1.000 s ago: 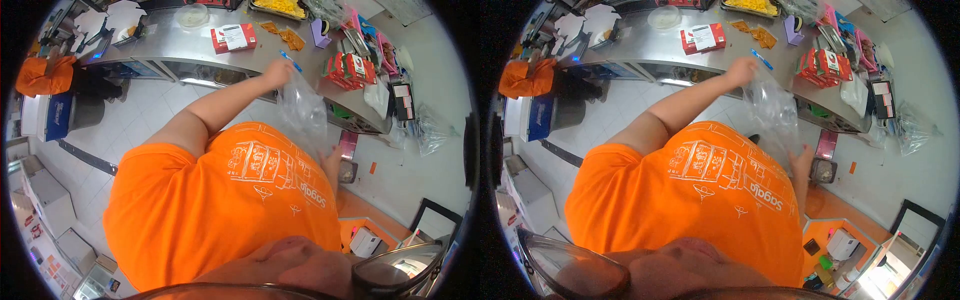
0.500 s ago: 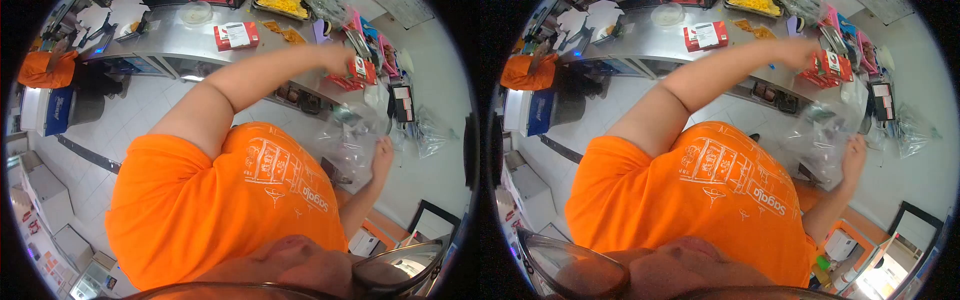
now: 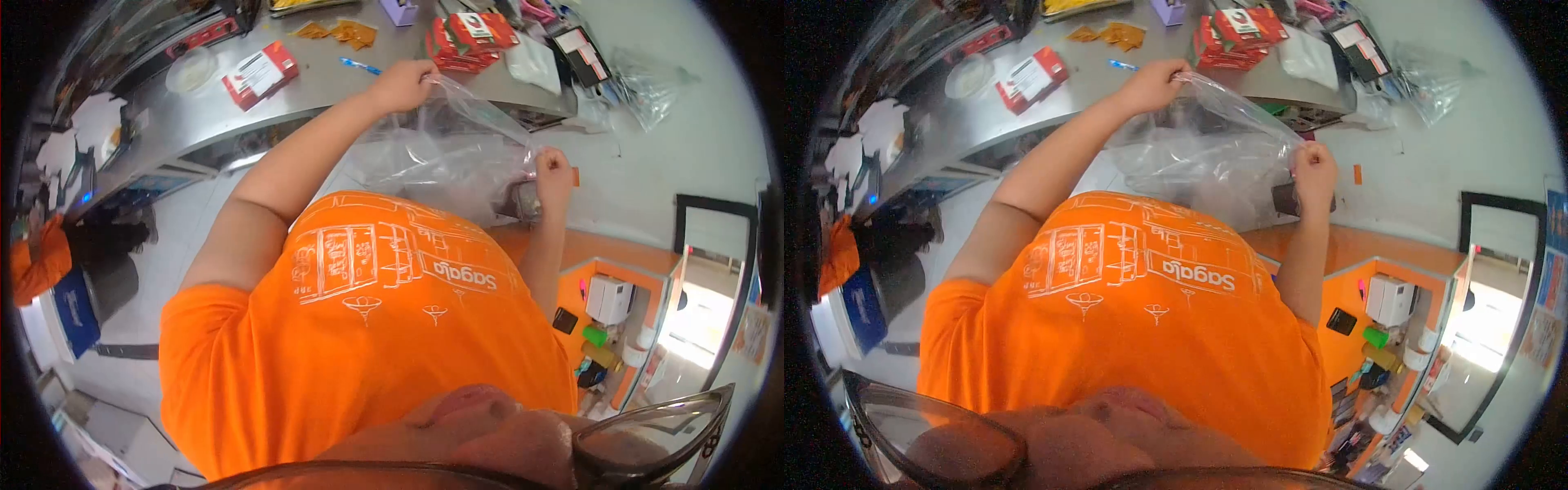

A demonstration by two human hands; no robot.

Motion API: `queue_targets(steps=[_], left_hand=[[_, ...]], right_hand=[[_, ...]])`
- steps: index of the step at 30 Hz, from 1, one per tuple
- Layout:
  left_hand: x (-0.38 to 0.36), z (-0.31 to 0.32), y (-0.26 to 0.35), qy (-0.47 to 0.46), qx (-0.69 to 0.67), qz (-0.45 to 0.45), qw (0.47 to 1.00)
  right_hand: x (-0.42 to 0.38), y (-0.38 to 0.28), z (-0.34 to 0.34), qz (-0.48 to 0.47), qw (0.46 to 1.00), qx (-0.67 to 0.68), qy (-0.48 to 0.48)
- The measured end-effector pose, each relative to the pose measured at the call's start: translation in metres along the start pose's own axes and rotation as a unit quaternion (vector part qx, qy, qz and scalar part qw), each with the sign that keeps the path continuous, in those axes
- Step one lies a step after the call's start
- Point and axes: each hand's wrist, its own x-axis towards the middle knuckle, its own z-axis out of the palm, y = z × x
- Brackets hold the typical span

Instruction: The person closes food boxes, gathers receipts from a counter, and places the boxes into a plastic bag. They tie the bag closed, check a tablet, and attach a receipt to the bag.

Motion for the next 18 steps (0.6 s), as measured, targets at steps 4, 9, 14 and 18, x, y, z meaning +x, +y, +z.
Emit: queue_targets(steps=[4, 9, 14, 18], left_hand=[[-0.016, 0.01, 0.044, -0.057, -0.024, 0.017, 0.998], [-0.018, -0.029, 0.075, -0.084, 0.128, 0.03, 0.988], [0.006, -0.109, -0.02, -0.206, 0.452, -0.158, 0.853], [0.066, -0.184, -0.022, -0.087, 0.491, -0.072, 0.864]], right_hand=[[-0.018, 0.006, 0.099, -0.248, 0.961, -0.092, 0.077], [0.001, 0.061, 0.143, -0.054, 0.959, -0.265, -0.085], [0.047, 0.07, 0.083, -0.024, 0.861, -0.472, -0.19], [0.109, -0.06, 0.028, -0.078, 0.854, -0.504, -0.099]])
